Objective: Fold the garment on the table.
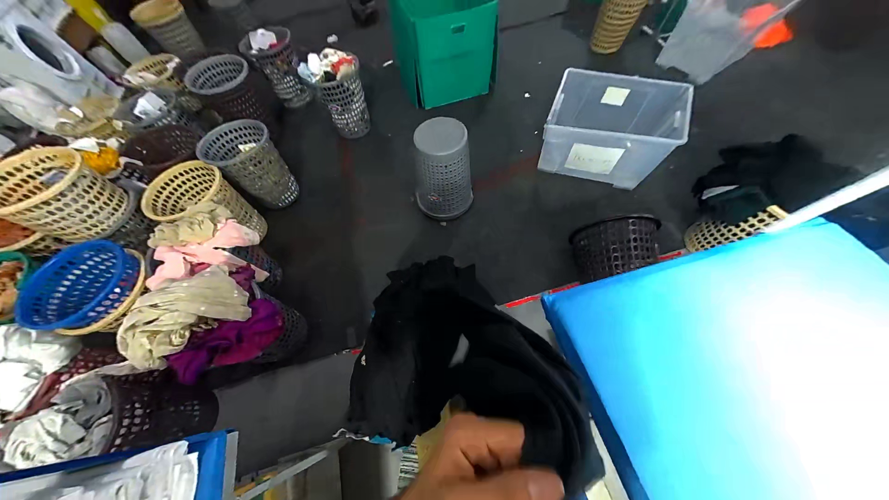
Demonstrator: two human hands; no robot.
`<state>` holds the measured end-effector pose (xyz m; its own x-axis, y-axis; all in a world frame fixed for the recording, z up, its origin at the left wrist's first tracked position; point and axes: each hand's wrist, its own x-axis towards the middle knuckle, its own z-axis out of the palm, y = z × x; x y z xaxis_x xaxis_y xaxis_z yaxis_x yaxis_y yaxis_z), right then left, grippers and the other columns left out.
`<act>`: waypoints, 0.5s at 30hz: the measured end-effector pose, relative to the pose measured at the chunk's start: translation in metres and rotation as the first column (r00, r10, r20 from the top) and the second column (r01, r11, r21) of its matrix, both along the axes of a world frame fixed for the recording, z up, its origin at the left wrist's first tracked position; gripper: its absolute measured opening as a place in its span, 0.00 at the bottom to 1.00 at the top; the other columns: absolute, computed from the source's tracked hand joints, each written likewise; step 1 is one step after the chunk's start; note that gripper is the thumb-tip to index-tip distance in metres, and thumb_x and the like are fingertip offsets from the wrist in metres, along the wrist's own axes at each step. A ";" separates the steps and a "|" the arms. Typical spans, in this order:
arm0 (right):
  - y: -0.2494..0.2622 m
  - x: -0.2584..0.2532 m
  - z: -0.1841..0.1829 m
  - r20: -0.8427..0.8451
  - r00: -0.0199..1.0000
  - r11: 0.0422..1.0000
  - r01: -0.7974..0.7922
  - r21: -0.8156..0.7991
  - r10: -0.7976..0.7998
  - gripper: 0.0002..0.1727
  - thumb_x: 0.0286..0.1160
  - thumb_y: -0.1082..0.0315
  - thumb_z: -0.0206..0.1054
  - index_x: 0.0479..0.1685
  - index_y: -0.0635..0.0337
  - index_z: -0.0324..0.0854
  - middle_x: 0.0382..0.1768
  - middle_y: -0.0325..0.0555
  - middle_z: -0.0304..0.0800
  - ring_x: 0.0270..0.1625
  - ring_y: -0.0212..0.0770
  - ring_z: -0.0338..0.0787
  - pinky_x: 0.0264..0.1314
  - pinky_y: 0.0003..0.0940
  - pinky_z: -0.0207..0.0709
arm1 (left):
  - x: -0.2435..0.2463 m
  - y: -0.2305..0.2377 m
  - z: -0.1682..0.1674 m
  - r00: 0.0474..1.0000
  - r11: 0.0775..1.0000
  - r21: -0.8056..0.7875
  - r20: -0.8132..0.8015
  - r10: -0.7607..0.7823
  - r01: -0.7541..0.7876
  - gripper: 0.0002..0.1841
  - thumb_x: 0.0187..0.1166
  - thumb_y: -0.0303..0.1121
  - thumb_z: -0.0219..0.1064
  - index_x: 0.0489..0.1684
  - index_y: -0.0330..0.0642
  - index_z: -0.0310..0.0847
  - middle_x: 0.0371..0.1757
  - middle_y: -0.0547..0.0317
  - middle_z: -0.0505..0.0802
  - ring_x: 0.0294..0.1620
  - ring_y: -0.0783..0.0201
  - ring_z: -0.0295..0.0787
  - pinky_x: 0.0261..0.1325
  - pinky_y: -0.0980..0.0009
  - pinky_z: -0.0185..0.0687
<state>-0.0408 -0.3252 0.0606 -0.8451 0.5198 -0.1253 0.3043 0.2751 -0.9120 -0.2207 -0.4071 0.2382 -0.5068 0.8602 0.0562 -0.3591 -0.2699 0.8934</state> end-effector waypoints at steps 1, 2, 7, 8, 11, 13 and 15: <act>0.012 0.007 0.018 -0.052 0.994 0.995 0.090 -0.053 -0.093 0.19 0.63 0.73 0.73 0.52 0.78 0.84 0.47 0.53 0.95 0.55 0.39 0.93 0.65 0.39 0.85 | -0.002 0.006 0.013 0.994 0.994 0.001 0.000 0.108 -0.108 0.11 0.87 0.39 0.65 0.36 0.46 0.87 0.19 0.69 0.85 0.17 0.79 0.80 0.22 0.80 0.81; 0.028 0.019 0.040 -0.112 0.982 0.985 0.144 -0.094 -0.154 0.16 0.64 0.76 0.71 0.52 0.71 0.83 0.44 0.40 0.95 0.52 0.26 0.93 0.62 0.29 0.87 | -0.005 0.014 0.022 0.968 0.968 -0.029 -0.037 0.249 -0.250 0.12 0.87 0.41 0.63 0.38 0.45 0.88 0.18 0.65 0.86 0.16 0.74 0.82 0.22 0.75 0.85; 0.086 0.127 0.198 -0.142 0.964 0.974 0.225 -0.001 -0.223 0.18 0.70 0.69 0.78 0.56 0.66 0.84 0.43 0.39 0.96 0.46 0.31 0.95 0.53 0.34 0.93 | 0.041 0.060 0.038 0.647 0.968 -0.065 -0.755 0.110 -0.241 0.45 0.72 0.52 0.78 0.89 0.47 0.60 0.84 0.57 0.76 0.83 0.59 0.73 0.83 0.51 0.74; 0.085 0.147 0.232 -0.073 0.974 0.975 0.217 0.038 -0.214 0.18 0.70 0.67 0.79 0.56 0.63 0.83 0.40 0.37 0.95 0.41 0.30 0.94 0.47 0.32 0.92 | 0.074 0.070 0.037 0.625 0.997 -0.075 -0.778 -0.061 0.005 0.54 0.64 0.57 0.82 0.93 0.48 0.56 0.89 0.57 0.71 0.89 0.58 0.65 0.89 0.47 0.63; 0.085 0.203 0.291 -0.248 0.934 0.965 0.260 -0.026 -0.258 0.17 0.77 0.70 0.72 0.64 0.58 0.84 0.35 0.42 0.94 0.34 0.36 0.92 0.39 0.30 0.89 | 0.172 0.100 0.026 0.487 0.821 -0.147 -0.742 -0.460 0.551 0.49 0.57 0.50 0.88 0.84 0.45 0.69 0.67 0.60 0.91 0.67 0.66 0.87 0.74 0.57 0.81; 0.087 0.244 0.307 -0.471 0.827 0.949 0.299 -0.095 -0.308 0.24 0.80 0.68 0.68 0.75 0.59 0.76 0.56 0.56 0.94 0.49 0.51 0.97 0.53 0.43 0.94 | 0.218 0.114 0.021 0.562 0.739 -0.065 -0.606 -0.563 0.670 0.20 0.71 0.32 0.78 0.61 0.41 0.86 0.47 0.61 0.96 0.49 0.71 0.93 0.58 0.67 0.92; 0.086 0.285 0.308 -0.571 0.752 0.925 0.380 -0.033 -0.329 0.39 0.78 0.53 0.72 0.85 0.58 0.63 0.76 0.58 0.80 0.71 0.57 0.87 0.73 0.50 0.84 | 0.249 0.122 0.036 0.698 0.747 0.023 -0.373 -0.610 0.665 0.08 0.79 0.30 0.72 0.51 0.40 0.90 0.44 0.58 0.97 0.46 0.68 0.95 0.54 0.65 0.93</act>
<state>0.2445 -0.2389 0.3685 -0.5060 0.7828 0.3623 -0.1577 0.3290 -0.9311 0.0282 -0.2855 0.2741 0.2328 0.9369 0.2609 -0.1935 -0.2183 0.9565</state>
